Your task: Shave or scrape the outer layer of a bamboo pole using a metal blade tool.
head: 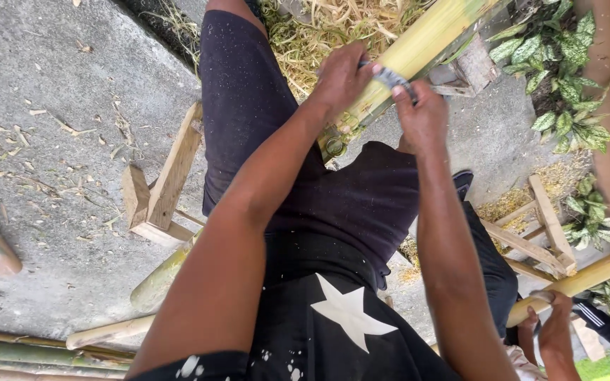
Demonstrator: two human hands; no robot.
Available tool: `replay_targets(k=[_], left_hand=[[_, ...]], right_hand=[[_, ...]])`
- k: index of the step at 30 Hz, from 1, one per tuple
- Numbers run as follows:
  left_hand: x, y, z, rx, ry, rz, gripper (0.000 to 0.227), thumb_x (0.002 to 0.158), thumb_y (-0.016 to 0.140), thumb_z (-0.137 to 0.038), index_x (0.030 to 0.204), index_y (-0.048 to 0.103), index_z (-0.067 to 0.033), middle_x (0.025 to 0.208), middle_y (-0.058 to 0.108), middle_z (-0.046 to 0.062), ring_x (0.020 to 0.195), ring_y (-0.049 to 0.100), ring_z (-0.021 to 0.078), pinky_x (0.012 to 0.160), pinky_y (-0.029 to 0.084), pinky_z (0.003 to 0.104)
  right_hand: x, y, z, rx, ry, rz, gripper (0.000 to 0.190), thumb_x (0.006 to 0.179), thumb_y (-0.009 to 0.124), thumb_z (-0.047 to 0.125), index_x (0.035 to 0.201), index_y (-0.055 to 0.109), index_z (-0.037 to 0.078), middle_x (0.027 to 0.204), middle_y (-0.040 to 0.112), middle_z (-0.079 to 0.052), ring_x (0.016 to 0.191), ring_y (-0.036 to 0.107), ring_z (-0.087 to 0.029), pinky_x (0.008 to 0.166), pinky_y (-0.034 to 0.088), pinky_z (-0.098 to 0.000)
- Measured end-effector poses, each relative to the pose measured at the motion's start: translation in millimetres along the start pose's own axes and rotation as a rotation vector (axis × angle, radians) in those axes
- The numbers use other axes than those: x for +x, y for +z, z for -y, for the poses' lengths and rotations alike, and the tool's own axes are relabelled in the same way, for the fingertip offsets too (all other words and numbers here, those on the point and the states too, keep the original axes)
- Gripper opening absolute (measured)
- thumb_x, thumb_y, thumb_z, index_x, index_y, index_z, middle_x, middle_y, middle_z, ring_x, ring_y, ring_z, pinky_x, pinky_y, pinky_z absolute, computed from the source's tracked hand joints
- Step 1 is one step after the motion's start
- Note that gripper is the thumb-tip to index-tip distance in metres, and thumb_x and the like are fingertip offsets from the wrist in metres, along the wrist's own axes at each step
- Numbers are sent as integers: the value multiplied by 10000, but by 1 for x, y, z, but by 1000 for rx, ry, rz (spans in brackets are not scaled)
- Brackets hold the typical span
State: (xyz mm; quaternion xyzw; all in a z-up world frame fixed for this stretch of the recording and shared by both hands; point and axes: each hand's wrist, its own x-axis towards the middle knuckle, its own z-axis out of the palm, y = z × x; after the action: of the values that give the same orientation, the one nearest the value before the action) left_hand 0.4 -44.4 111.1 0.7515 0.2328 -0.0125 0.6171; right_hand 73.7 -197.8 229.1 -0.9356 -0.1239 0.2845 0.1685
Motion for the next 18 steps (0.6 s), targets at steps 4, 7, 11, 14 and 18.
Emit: replay_targets(k=[4, 7, 11, 14, 18], left_hand=[[-36, -13, 28, 41, -58, 95, 390, 961, 704, -410, 878, 552, -61, 799, 580, 119, 763, 555, 287, 720, 446, 442], [-36, -11, 25, 49, 129, 34, 378, 952, 725, -395, 902, 577, -51, 836, 603, 143, 829, 579, 331, 746, 440, 463], [6, 12, -6, 53, 148, -35, 328, 927, 736, -358, 880, 607, -61, 836, 610, 143, 831, 590, 327, 773, 423, 480], [69, 40, -25, 50, 232, -77, 340, 922, 747, -361, 876, 592, -63, 836, 607, 136, 831, 585, 333, 773, 420, 482], [151, 74, -55, 99, 304, -128, 354, 886, 771, -377, 865, 584, -77, 829, 627, 118, 821, 612, 325, 727, 429, 489]], right_hand=[[-38, 23, 3, -14, -68, 14, 372, 996, 690, 412, 981, 687, 40, 746, 648, -155, 659, 623, -321, 634, 484, -442], [-40, 25, -8, 30, -61, -6, 364, 994, 678, 401, 963, 678, 38, 753, 654, -164, 674, 654, -338, 645, 496, -439], [-3, -3, -24, 44, -46, -73, 348, 985, 698, 395, 997, 700, 48, 755, 669, -147, 670, 653, -302, 628, 493, -421], [42, -31, -47, 73, -28, -125, 335, 1005, 715, 385, 978, 699, 52, 740, 653, -88, 664, 618, -226, 608, 473, -401], [99, -76, -63, 173, -28, -186, 283, 1034, 722, 315, 989, 681, 38, 726, 606, -42, 610, 555, -145, 544, 426, -367]])
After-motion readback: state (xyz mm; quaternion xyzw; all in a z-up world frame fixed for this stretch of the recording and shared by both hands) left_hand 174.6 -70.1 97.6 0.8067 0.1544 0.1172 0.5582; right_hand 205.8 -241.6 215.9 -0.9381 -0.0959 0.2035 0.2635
